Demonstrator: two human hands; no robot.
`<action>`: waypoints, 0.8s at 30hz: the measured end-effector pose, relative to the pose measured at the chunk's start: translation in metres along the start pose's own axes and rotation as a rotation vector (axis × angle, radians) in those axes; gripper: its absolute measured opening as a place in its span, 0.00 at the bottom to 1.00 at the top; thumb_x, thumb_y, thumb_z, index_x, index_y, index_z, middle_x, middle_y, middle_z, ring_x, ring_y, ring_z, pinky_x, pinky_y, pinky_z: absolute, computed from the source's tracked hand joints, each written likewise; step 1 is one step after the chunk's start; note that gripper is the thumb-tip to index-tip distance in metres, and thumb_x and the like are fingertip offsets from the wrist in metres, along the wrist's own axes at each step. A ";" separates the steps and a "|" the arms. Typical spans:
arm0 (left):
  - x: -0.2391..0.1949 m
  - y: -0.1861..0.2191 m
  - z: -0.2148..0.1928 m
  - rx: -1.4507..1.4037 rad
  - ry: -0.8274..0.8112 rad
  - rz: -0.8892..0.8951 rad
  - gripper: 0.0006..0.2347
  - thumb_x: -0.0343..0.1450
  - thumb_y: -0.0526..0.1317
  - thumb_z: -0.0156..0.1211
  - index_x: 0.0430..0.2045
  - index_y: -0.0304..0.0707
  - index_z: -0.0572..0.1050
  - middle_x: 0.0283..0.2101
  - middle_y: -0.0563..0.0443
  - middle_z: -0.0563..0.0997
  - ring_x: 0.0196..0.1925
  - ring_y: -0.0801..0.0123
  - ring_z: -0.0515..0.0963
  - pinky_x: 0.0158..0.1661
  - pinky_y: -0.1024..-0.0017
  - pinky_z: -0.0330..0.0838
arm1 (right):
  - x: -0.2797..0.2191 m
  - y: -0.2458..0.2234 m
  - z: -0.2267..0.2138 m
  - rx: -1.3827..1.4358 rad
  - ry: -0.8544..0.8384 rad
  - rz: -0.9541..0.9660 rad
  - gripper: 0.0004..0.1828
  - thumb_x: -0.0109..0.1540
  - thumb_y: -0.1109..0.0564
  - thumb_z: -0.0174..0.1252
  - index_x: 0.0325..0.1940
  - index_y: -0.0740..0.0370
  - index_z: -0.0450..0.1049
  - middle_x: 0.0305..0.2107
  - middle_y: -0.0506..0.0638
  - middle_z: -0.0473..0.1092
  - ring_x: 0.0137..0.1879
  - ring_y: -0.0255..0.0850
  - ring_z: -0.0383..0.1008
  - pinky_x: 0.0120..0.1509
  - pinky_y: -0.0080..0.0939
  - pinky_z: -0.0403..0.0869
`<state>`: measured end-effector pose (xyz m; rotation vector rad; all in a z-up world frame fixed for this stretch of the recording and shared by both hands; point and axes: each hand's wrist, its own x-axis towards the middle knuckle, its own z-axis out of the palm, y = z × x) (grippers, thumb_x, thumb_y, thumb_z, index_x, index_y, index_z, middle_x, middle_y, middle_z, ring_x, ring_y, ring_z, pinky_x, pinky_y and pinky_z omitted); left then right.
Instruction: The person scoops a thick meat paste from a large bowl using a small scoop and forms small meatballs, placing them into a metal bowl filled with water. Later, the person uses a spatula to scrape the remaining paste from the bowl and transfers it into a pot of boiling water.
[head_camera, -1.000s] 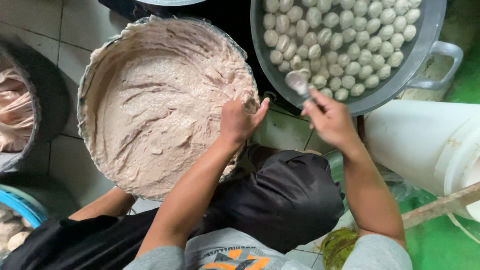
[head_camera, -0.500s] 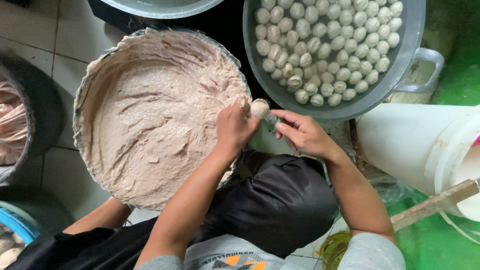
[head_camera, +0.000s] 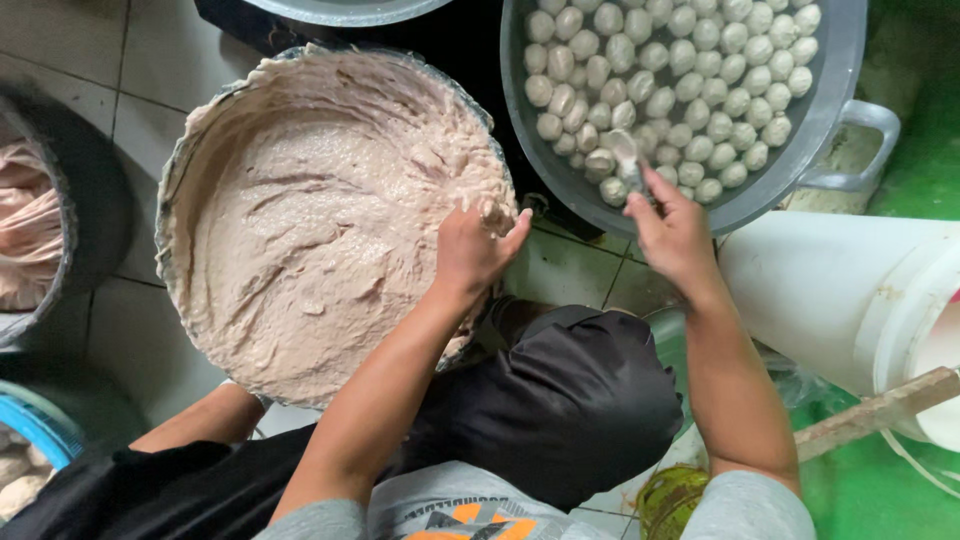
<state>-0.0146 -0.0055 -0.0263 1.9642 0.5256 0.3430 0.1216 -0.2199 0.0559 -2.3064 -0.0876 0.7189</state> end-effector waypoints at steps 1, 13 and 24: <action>-0.001 -0.001 0.001 -0.021 -0.004 -0.037 0.13 0.65 0.46 0.74 0.23 0.37 0.76 0.24 0.43 0.80 0.28 0.49 0.80 0.32 0.56 0.75 | -0.005 -0.005 0.007 0.036 -0.115 0.007 0.25 0.69 0.56 0.54 0.71 0.56 0.69 0.32 0.42 0.74 0.27 0.26 0.63 0.31 0.31 0.65; -0.003 0.004 0.007 -0.005 -0.130 -0.076 0.06 0.61 0.37 0.67 0.28 0.39 0.79 0.28 0.40 0.82 0.32 0.45 0.83 0.35 0.56 0.77 | -0.035 -0.050 0.040 0.033 -0.555 -0.088 0.24 0.69 0.56 0.52 0.70 0.58 0.68 0.31 0.42 0.74 0.27 0.27 0.63 0.30 0.30 0.66; 0.008 -0.029 -0.020 0.420 0.013 -0.101 0.12 0.71 0.49 0.63 0.24 0.43 0.84 0.34 0.30 0.79 0.37 0.37 0.77 0.41 0.46 0.71 | 0.026 0.020 0.004 0.176 -0.132 0.004 0.30 0.68 0.55 0.56 0.74 0.60 0.63 0.34 0.50 0.75 0.23 0.31 0.64 0.27 0.33 0.65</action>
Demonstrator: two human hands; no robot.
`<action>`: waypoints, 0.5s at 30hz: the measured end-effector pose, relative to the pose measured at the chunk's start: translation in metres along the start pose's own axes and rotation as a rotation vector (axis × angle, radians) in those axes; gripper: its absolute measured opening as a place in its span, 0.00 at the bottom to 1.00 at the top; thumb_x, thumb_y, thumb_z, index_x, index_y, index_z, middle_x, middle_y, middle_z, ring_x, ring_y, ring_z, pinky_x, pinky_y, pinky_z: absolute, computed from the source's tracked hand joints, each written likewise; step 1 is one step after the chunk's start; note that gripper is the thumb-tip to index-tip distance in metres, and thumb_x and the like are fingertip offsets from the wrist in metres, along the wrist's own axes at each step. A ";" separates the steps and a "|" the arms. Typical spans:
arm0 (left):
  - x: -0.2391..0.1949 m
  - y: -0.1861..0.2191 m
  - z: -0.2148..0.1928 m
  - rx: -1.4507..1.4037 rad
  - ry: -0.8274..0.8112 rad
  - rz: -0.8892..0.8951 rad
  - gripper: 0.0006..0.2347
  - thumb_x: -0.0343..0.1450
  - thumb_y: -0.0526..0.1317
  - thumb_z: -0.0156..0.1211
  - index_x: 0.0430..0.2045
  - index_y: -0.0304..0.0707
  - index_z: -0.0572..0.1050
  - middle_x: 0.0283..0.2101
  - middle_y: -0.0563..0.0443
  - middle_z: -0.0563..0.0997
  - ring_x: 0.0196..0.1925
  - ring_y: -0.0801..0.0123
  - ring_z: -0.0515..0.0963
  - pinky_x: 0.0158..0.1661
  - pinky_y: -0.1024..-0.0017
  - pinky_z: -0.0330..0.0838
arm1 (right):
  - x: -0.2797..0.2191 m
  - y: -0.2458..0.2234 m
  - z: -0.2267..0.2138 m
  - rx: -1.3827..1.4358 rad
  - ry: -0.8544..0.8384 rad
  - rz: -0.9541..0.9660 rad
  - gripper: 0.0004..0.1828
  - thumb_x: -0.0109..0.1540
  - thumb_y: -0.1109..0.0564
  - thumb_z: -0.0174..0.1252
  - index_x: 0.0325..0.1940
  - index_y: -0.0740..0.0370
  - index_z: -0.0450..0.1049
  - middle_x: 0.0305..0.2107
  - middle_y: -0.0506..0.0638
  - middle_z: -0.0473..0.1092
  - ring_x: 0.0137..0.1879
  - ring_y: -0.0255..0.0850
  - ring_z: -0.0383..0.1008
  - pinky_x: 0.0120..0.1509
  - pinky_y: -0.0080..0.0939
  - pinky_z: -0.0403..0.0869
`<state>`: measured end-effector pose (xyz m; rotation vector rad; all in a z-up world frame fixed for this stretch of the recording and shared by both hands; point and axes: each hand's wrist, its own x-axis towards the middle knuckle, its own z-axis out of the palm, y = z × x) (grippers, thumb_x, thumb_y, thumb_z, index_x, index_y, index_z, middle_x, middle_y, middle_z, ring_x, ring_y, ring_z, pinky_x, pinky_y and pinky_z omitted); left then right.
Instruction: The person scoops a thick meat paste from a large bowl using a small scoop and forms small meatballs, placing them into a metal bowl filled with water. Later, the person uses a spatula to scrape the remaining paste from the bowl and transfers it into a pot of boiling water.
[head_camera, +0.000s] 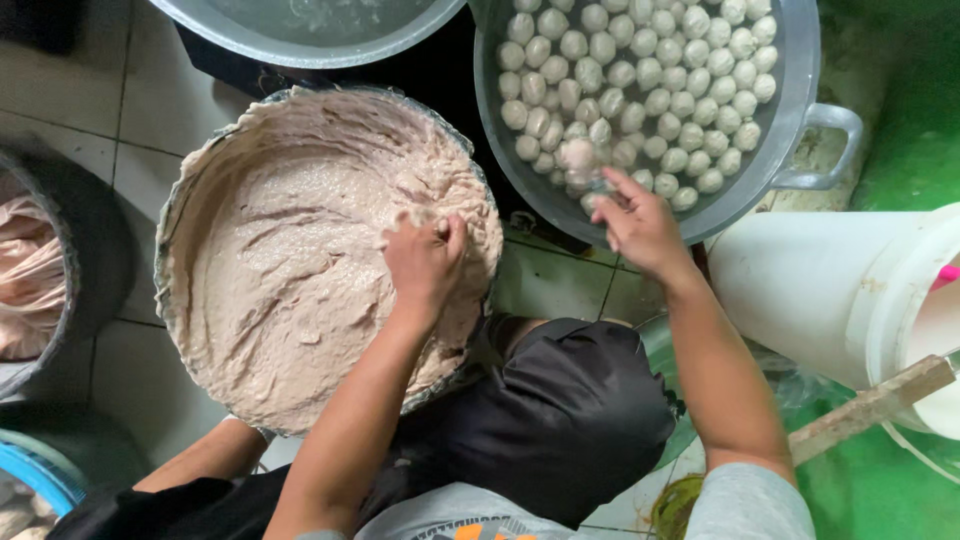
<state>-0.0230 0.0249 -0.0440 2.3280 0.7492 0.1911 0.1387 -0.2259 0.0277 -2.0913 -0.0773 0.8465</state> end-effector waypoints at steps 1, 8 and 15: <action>0.006 -0.005 -0.002 -0.001 -0.024 -0.023 0.12 0.70 0.50 0.63 0.25 0.42 0.83 0.35 0.32 0.79 0.40 0.38 0.78 0.43 0.46 0.71 | 0.009 0.005 -0.009 -0.196 0.115 -0.038 0.28 0.69 0.54 0.56 0.74 0.57 0.65 0.33 0.52 0.75 0.26 0.35 0.68 0.33 0.37 0.68; 0.054 -0.004 -0.001 0.027 0.086 0.053 0.23 0.64 0.54 0.68 0.47 0.38 0.75 0.46 0.26 0.76 0.48 0.33 0.77 0.47 0.43 0.70 | 0.024 0.010 -0.034 -0.884 0.476 -0.231 0.25 0.63 0.53 0.63 0.65 0.56 0.74 0.43 0.60 0.75 0.48 0.61 0.75 0.49 0.57 0.72; 0.048 0.015 0.007 -0.163 -0.137 0.031 0.28 0.63 0.56 0.66 0.50 0.35 0.75 0.42 0.25 0.76 0.40 0.35 0.78 0.39 0.46 0.72 | 0.010 -0.009 -0.037 -0.808 0.588 -0.271 0.21 0.64 0.53 0.64 0.61 0.58 0.76 0.43 0.60 0.76 0.47 0.59 0.76 0.52 0.56 0.73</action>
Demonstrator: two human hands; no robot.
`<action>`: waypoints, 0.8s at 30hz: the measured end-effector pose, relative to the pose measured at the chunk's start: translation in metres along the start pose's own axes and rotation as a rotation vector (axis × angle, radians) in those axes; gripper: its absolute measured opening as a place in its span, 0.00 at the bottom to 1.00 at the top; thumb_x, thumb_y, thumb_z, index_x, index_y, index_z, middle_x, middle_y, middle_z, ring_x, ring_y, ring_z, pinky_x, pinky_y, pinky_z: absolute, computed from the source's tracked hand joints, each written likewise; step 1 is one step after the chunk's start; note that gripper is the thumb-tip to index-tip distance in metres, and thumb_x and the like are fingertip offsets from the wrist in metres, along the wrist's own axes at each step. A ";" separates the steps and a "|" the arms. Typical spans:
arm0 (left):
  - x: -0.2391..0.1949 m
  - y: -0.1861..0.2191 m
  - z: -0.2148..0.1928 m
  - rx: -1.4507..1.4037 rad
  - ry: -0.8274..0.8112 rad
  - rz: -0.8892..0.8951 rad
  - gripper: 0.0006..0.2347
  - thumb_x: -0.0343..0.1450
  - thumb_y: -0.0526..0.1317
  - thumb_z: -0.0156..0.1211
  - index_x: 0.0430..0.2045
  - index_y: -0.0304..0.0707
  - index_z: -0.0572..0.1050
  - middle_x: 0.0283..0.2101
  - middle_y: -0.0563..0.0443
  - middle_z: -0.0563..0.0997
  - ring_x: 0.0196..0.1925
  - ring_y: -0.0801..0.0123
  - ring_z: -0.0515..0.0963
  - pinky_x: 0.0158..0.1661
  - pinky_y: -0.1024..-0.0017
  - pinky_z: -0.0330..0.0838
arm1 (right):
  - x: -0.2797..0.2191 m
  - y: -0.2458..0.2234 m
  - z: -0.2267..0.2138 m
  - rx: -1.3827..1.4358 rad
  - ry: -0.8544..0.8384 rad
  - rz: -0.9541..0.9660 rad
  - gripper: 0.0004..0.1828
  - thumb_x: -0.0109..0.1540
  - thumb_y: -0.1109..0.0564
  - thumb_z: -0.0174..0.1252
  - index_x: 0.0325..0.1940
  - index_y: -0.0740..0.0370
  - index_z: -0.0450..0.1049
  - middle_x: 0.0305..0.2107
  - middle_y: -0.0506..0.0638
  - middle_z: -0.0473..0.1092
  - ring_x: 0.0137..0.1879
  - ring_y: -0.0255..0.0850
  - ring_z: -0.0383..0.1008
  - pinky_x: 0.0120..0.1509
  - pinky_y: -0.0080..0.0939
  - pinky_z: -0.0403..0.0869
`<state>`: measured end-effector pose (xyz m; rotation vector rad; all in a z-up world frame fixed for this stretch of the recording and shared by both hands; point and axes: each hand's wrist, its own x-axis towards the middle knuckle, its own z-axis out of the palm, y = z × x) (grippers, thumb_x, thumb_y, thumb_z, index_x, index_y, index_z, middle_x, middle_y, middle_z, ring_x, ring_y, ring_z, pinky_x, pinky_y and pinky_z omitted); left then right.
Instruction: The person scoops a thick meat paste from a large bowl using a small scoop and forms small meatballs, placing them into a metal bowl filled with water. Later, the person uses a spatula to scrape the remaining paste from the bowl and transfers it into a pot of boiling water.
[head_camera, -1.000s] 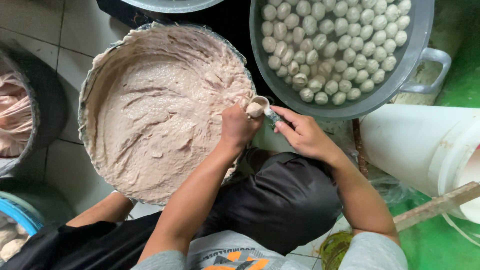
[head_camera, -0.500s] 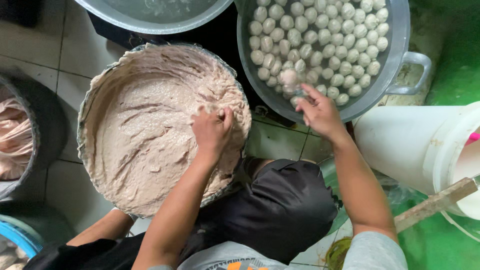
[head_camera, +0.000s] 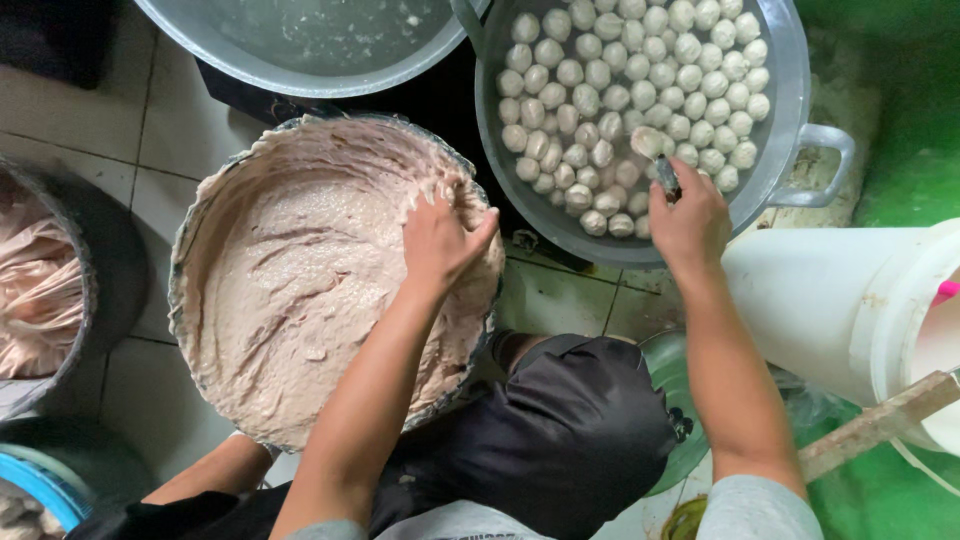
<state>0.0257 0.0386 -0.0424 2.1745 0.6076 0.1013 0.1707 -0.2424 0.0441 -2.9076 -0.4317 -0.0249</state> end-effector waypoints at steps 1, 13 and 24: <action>-0.007 0.000 0.002 0.050 -0.043 -0.012 0.24 0.65 0.58 0.65 0.42 0.35 0.76 0.38 0.27 0.77 0.39 0.37 0.78 0.40 0.46 0.72 | -0.002 -0.002 -0.001 0.037 0.018 -0.031 0.21 0.65 0.54 0.64 0.62 0.60 0.76 0.42 0.60 0.76 0.47 0.58 0.77 0.52 0.55 0.73; -0.038 0.013 0.005 -0.288 0.069 0.123 0.11 0.67 0.42 0.70 0.24 0.36 0.74 0.23 0.39 0.78 0.26 0.45 0.80 0.30 0.56 0.73 | -0.050 -0.091 -0.012 0.703 -0.750 0.129 0.17 0.69 0.56 0.55 0.62 0.61 0.73 0.33 0.47 0.77 0.28 0.29 0.70 0.32 0.32 0.70; -0.035 0.027 -0.002 -0.262 0.029 0.094 0.07 0.59 0.37 0.69 0.25 0.37 0.79 0.27 0.37 0.81 0.31 0.43 0.82 0.34 0.56 0.75 | -0.058 -0.113 -0.014 0.704 -0.846 -0.064 0.21 0.69 0.56 0.54 0.67 0.60 0.71 0.31 0.46 0.76 0.30 0.27 0.68 0.35 0.30 0.69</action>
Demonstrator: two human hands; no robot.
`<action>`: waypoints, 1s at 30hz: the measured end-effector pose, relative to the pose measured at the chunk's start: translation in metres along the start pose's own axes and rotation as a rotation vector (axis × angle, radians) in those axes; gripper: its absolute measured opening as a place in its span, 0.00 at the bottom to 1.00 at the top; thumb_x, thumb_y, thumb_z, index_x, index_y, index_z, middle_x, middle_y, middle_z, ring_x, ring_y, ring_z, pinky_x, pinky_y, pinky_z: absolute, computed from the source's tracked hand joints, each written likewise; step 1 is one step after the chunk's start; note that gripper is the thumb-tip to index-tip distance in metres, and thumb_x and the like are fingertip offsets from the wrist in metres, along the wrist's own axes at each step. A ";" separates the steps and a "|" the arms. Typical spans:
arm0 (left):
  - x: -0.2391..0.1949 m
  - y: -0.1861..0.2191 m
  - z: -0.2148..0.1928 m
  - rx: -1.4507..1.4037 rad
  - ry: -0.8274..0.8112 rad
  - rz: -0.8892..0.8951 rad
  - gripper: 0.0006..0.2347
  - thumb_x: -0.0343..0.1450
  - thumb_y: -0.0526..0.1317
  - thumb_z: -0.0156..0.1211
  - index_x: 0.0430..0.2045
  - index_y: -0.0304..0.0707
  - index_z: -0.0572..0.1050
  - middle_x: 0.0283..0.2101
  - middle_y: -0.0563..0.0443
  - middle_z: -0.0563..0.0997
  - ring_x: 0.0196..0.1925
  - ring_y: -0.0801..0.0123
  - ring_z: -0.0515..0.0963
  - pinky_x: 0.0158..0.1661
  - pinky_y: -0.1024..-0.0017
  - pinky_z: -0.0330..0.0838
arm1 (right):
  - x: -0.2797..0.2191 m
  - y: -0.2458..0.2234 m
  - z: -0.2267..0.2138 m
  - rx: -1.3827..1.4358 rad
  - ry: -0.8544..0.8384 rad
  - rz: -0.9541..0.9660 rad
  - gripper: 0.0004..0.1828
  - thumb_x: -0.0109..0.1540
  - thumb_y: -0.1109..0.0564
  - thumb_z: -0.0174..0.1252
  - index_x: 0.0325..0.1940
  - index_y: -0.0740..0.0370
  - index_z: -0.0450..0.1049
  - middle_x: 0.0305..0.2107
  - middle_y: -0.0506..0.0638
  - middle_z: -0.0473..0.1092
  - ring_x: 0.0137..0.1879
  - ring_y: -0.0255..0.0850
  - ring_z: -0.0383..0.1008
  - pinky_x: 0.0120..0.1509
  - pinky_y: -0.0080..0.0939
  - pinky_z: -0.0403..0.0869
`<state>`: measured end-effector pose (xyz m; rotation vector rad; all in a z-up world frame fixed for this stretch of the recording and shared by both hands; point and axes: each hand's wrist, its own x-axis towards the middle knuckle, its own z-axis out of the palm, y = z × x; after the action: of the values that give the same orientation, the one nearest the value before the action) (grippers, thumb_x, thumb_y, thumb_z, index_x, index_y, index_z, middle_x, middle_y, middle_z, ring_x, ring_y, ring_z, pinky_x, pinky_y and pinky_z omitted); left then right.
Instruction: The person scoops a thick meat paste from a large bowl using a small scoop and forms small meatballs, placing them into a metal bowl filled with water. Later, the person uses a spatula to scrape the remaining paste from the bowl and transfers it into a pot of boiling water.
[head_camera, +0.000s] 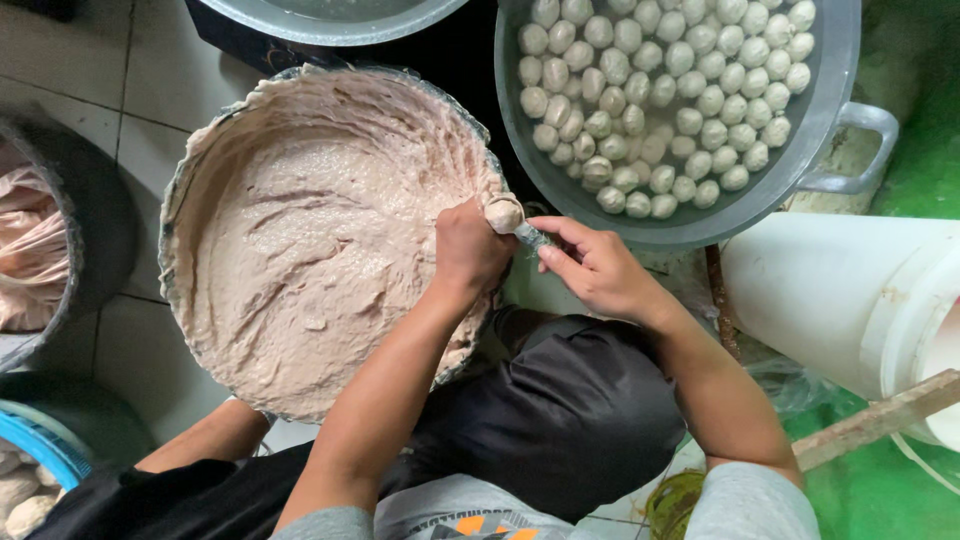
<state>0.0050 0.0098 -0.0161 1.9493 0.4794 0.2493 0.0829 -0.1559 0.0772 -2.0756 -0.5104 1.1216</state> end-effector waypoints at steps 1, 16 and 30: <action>0.001 -0.001 0.000 0.013 0.000 -0.033 0.08 0.61 0.38 0.69 0.27 0.36 0.79 0.27 0.37 0.81 0.31 0.42 0.82 0.35 0.54 0.75 | 0.002 0.003 -0.002 0.059 -0.015 0.048 0.21 0.69 0.56 0.54 0.67 0.59 0.70 0.30 0.45 0.76 0.28 0.27 0.67 0.32 0.30 0.68; -0.007 -0.010 0.002 0.080 0.081 -0.048 0.15 0.66 0.49 0.72 0.22 0.35 0.78 0.25 0.42 0.79 0.31 0.49 0.80 0.35 0.55 0.75 | 0.036 0.051 -0.055 -0.316 0.552 -0.151 0.22 0.72 0.57 0.58 0.70 0.62 0.71 0.40 0.48 0.77 0.41 0.30 0.74 0.47 0.33 0.73; -0.009 -0.006 0.008 0.027 -0.030 0.024 0.05 0.61 0.37 0.69 0.26 0.41 0.79 0.28 0.40 0.82 0.31 0.46 0.83 0.34 0.57 0.76 | 0.000 -0.003 0.001 -0.007 -0.033 0.031 0.22 0.70 0.56 0.53 0.68 0.59 0.71 0.31 0.44 0.76 0.28 0.26 0.65 0.31 0.29 0.66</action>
<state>-0.0014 0.0018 -0.0244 1.9833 0.4416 0.2295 0.0823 -0.1535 0.0797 -2.0808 -0.5004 1.1756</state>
